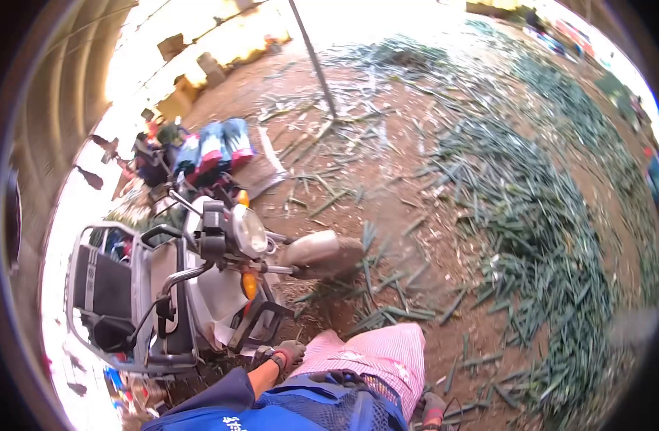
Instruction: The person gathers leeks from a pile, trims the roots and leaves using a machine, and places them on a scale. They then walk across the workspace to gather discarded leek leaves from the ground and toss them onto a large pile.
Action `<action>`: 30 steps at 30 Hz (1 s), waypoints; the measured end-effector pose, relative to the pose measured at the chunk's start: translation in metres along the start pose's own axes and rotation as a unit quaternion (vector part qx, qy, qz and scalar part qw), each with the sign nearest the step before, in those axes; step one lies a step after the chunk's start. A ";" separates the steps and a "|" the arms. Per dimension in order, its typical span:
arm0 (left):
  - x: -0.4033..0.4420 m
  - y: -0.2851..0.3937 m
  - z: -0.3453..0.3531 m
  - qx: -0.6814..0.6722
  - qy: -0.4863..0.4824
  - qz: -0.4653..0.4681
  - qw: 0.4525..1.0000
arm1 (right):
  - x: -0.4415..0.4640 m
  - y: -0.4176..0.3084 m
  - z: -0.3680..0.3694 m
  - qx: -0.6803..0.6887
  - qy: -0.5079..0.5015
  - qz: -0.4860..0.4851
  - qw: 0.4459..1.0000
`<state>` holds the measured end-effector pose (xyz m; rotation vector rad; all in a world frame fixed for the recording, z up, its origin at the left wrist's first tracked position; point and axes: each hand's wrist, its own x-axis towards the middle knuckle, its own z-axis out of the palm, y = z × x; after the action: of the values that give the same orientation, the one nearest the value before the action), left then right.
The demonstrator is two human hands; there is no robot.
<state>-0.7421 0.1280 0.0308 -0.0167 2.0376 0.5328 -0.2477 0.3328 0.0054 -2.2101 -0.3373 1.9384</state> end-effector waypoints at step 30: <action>0.173 0.366 0.022 0.157 0.021 0.178 0.971 | 0.075 -0.556 0.233 -0.088 -0.193 -0.005 0.977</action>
<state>-0.8956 0.5029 0.0103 0.5409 2.1576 0.4248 -0.4974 0.8835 0.0611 -1.9068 -0.5934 2.4126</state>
